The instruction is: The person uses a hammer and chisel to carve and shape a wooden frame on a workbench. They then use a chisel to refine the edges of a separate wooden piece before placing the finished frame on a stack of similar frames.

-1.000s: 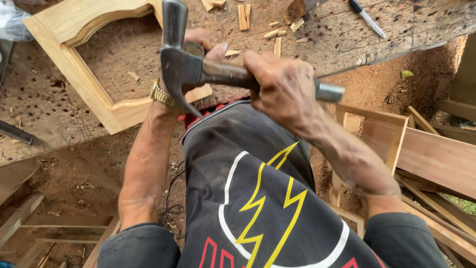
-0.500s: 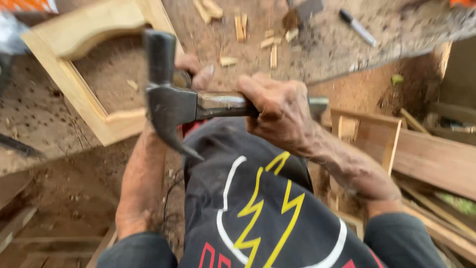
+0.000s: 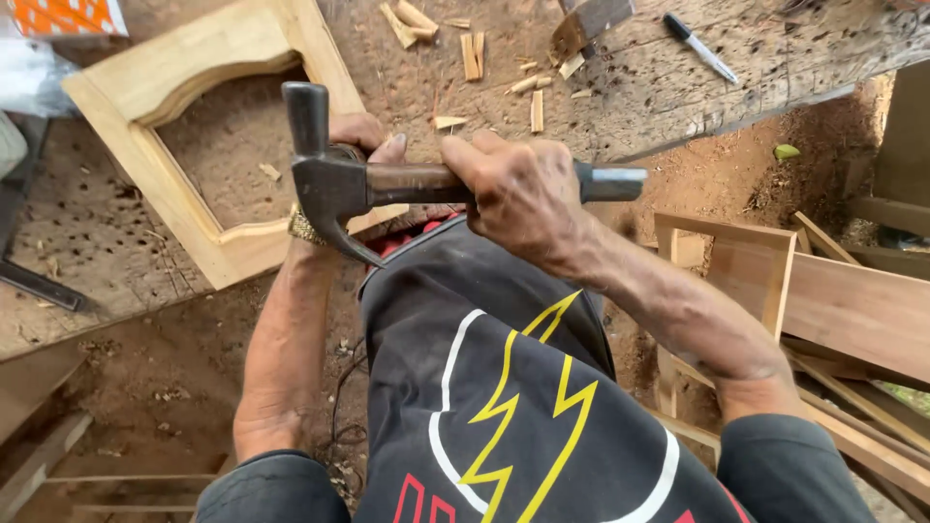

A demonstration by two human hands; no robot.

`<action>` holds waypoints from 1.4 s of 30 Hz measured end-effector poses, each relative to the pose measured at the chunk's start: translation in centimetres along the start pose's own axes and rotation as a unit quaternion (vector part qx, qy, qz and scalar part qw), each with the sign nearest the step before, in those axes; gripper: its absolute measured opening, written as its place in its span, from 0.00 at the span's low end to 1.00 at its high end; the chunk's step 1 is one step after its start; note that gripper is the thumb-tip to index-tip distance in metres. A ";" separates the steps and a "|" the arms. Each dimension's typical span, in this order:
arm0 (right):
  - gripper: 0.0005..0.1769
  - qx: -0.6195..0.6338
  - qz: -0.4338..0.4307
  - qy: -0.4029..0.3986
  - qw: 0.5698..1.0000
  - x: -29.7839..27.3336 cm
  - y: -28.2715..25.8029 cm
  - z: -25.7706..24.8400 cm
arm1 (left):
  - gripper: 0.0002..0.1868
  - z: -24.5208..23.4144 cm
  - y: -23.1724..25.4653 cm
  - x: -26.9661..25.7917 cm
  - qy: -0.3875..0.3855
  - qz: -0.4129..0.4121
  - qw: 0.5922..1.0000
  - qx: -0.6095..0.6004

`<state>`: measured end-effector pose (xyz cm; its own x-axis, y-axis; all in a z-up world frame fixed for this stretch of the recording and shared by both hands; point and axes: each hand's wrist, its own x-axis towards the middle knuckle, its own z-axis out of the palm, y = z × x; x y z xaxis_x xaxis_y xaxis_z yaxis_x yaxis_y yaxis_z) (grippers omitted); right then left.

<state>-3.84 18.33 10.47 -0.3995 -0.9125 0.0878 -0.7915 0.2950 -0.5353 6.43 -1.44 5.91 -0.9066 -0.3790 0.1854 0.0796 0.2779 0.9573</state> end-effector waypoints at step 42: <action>0.12 0.051 0.073 0.069 0.994 -3.4 0.4 0.2 | 0.15 3.2 -6.7 -1.0 0.002 0.021 0.998 -0.055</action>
<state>-2.76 21.51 9.79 -0.5712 -0.8129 0.1138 -0.6730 0.3845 -0.6318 5.47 -0.15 -1.44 -0.9003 -0.3720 0.2261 0.1625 0.1946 0.9673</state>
